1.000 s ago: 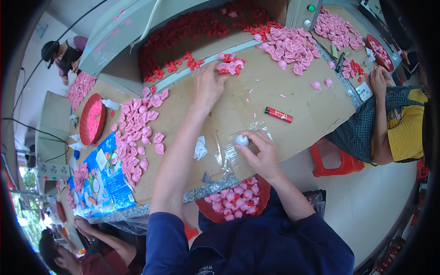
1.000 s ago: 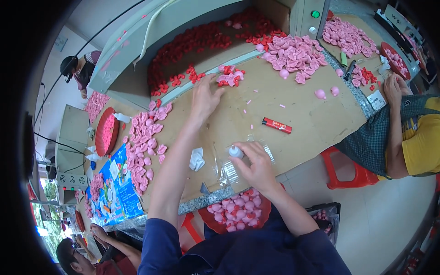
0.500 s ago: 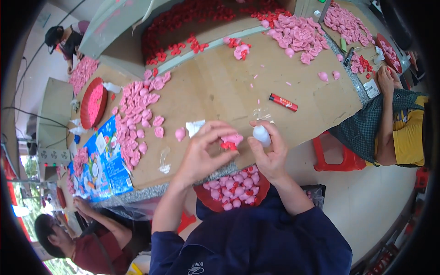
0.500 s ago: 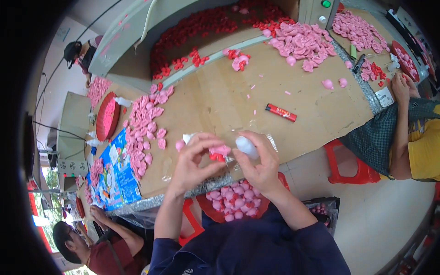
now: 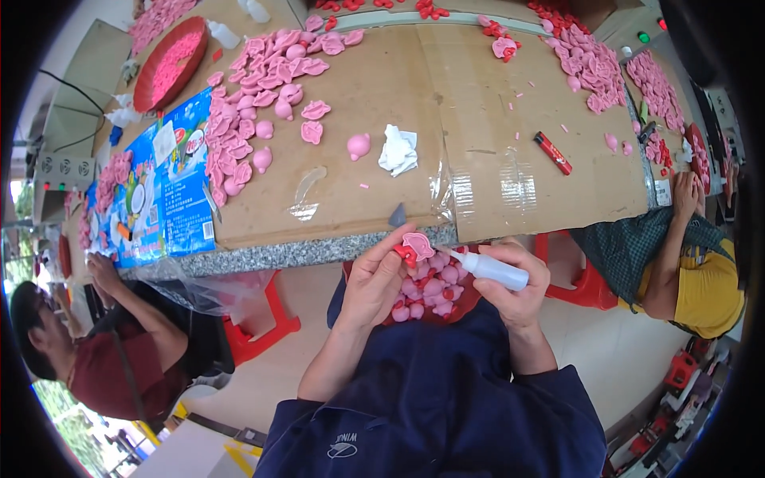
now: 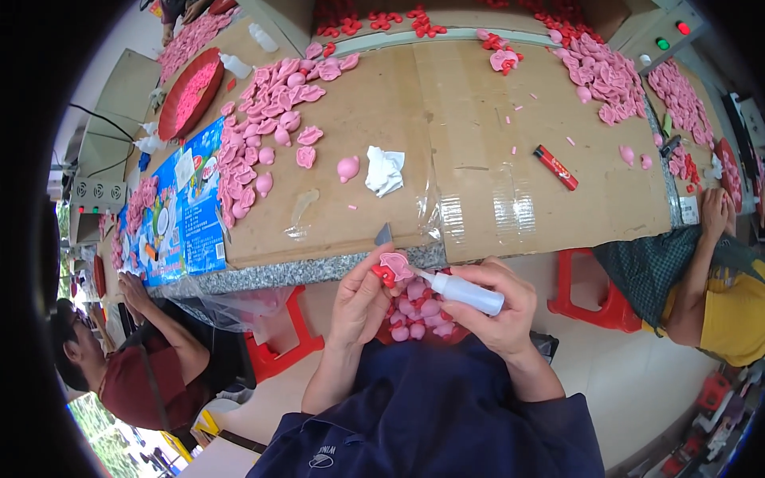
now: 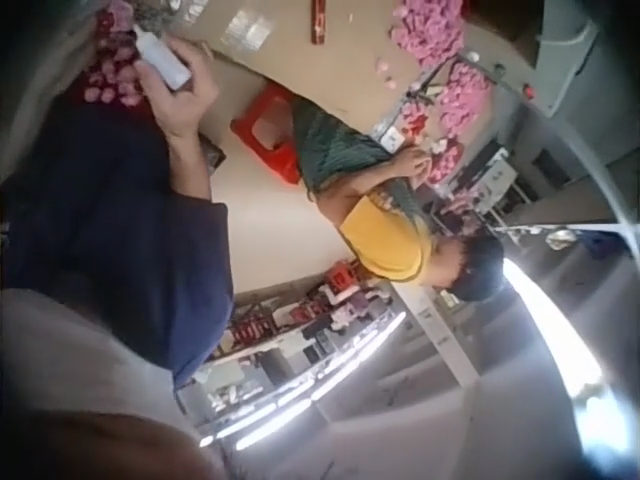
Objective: Assembling small pink toy components using glue at a workshop table.
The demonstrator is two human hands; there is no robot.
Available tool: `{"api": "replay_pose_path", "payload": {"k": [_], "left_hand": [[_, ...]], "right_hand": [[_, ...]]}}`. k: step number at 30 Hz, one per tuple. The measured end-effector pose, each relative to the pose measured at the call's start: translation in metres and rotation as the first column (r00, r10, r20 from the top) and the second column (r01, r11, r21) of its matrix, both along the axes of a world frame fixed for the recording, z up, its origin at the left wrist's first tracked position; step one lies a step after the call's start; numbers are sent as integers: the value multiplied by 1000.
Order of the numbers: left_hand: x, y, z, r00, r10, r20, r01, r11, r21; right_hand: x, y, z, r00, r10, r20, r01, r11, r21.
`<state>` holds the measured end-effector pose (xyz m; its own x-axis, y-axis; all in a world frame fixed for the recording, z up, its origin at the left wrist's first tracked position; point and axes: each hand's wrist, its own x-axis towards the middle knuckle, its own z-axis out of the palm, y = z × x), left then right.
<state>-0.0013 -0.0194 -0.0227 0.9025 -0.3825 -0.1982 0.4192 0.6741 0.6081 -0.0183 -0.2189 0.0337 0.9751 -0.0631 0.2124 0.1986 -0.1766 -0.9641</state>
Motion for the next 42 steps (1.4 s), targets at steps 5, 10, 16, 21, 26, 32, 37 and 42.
{"api": "replay_pose_path", "payload": {"k": [5, 10, 16, 21, 26, 32, 37, 42], "left_hand": [[4, -1, 6, 998, -37, -43, 34, 997, -66], [4, 0, 8, 997, -54, -55, 51, 997, -60], [5, -2, 14, 996, -60, -64, 58, 998, -36], [6, -3, 13, 996, -76, -49, 73, 995, -62], [5, -3, 11, 996, -77, -50, 74, 995, -64], [3, -3, 12, 995, -84, -50, 81, 995, -56], [3, -4, 12, 994, -95, -46, 92, 994, -57], [2, -4, 15, 993, -103, -61, 99, 994, -53]], "right_hand": [[0, 2, 2, 1000, 23, 6, -23, 1000, 5], [1, 5, -3, 999, 36, -8, -36, 999, 12], [2, 6, 1, 998, 27, -54, -27, 1000, -3], [1, 3, 0, 1000, 4, -12, -4, 1000, -8], [2, 2, -2, 999, -22, 33, 21, 1000, 9], [4, 3, -3, 999, -42, -9, 42, 999, -1], [3, 3, -3, 998, -56, 7, 56, 998, -11], [4, 2, -4, 996, -76, 44, 76, 997, -11]]}}
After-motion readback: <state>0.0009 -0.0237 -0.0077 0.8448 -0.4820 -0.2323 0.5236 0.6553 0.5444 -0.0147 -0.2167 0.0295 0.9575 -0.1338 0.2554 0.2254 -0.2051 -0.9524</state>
